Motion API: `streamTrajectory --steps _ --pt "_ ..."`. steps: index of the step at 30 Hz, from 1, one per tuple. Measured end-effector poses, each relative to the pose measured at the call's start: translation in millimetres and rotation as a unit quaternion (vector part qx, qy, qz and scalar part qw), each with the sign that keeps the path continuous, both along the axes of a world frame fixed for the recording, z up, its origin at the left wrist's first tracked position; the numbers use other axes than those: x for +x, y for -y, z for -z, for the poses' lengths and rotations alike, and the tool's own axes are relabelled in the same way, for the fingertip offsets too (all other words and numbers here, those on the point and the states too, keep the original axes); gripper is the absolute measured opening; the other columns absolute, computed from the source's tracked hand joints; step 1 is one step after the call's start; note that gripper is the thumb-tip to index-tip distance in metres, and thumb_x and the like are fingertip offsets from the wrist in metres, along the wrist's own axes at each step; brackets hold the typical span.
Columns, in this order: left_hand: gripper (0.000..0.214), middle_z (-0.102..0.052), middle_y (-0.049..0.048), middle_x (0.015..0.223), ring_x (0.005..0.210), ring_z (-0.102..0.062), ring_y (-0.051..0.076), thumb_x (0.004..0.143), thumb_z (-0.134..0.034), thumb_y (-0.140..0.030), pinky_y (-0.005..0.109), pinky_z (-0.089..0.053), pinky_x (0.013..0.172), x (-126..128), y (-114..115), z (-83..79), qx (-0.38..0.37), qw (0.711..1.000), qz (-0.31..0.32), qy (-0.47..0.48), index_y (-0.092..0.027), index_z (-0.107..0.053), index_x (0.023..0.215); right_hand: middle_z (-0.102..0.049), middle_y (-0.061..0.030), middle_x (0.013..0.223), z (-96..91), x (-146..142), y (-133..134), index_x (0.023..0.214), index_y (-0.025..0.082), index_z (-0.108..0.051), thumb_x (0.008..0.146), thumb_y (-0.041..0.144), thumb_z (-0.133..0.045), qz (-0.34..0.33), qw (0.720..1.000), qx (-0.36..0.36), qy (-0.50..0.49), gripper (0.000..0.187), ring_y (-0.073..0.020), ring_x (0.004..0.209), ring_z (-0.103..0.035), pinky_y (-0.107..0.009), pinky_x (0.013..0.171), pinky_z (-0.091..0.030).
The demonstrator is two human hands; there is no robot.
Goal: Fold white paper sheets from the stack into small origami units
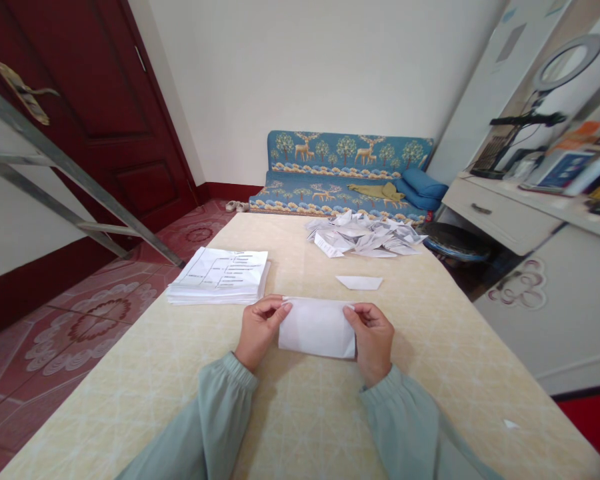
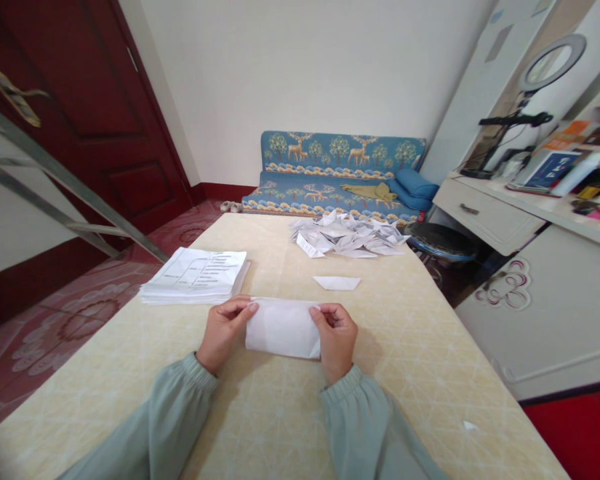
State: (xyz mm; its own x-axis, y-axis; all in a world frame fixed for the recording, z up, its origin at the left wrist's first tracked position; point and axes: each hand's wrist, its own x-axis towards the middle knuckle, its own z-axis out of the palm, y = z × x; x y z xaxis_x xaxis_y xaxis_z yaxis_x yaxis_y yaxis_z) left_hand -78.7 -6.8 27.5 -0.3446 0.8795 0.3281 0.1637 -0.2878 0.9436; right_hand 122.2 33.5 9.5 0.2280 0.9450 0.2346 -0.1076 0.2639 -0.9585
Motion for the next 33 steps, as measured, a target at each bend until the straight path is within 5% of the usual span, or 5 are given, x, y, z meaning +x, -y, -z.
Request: streamTrajectory --steps 33 --pt "0.011 -0.07 0.004 0.079 0.08 -0.063 0.016 0.072 -0.07 -0.026 0.026 -0.048 0.077 -1.0 2.6 -1.6 0.019 0.999 -0.023 0.03 -0.015 -0.071 0.07 -0.053 0.0049 0.065 2.4 -0.2 -0.5 0.098 0.016 -0.065 0.067 0.025 -0.072 -0.02 1.0 0.009 -0.022 0.033 -0.0071 0.058 -0.048 -0.02 0.055 -0.037"
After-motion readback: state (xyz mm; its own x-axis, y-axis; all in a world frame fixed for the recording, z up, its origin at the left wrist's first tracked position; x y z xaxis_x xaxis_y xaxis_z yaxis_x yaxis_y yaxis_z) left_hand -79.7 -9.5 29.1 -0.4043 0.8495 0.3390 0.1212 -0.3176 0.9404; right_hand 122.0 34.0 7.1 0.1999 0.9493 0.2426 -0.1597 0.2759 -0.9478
